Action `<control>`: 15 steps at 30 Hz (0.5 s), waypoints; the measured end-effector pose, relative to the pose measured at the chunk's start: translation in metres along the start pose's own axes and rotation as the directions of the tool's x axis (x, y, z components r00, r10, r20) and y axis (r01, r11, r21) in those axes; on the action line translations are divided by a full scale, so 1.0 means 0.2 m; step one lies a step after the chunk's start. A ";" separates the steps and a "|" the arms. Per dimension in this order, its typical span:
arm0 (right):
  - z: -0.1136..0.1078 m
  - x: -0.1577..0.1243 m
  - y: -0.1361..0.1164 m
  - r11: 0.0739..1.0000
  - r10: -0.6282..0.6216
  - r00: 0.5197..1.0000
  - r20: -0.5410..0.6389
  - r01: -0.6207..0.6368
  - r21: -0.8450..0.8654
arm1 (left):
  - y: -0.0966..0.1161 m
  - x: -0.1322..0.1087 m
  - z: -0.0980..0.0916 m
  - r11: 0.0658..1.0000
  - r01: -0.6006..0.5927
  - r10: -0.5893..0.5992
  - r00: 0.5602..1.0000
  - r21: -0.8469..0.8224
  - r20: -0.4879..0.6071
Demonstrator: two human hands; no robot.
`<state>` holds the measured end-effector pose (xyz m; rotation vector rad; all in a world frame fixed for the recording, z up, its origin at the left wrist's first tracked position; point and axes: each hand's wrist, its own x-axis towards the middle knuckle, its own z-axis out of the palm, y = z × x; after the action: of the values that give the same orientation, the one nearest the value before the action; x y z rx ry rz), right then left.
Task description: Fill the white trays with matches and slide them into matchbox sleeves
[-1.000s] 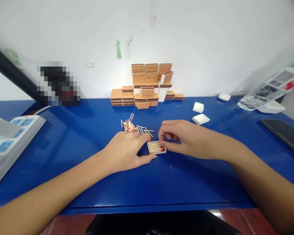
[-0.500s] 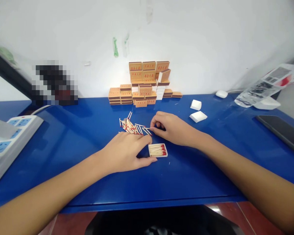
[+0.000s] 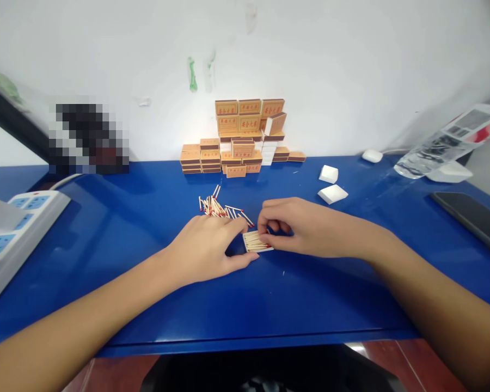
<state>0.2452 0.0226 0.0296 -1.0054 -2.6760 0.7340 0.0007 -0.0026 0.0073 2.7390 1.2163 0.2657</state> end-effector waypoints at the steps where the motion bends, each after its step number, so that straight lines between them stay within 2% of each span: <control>1: 0.00 0.01 0.00 1.000 -0.004 1.000 -0.029 0.004 -0.011 | 0.00 0.00 0.00 1.000 -0.003 0.003 1.000 -0.002 0.000; 4: 0.01 0.04 0.01 0.999 0.011 0.983 -0.181 -0.019 -0.045 | 0.00 -0.01 0.00 1.000 -0.025 0.025 1.000 -0.002 -0.001; 7: 0.05 0.09 0.01 0.990 0.116 0.942 -0.315 -0.136 -0.044 | 0.02 -0.02 0.00 0.997 -0.080 0.080 0.997 -0.004 -0.005; 12: 0.14 0.17 -0.01 0.944 0.316 0.889 -0.331 -0.331 0.014 | 0.04 -0.02 0.01 0.992 -0.124 0.125 0.992 -0.028 0.022; 15: 0.15 0.20 -0.03 0.928 0.349 0.888 -0.299 -0.373 -0.024 | 0.05 -0.02 0.01 0.992 -0.125 0.126 0.992 -0.036 0.022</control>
<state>0.2024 0.0334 0.0060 -1.5309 -2.3066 0.4904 0.0057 -0.0112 0.0076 2.7843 1.0257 0.2627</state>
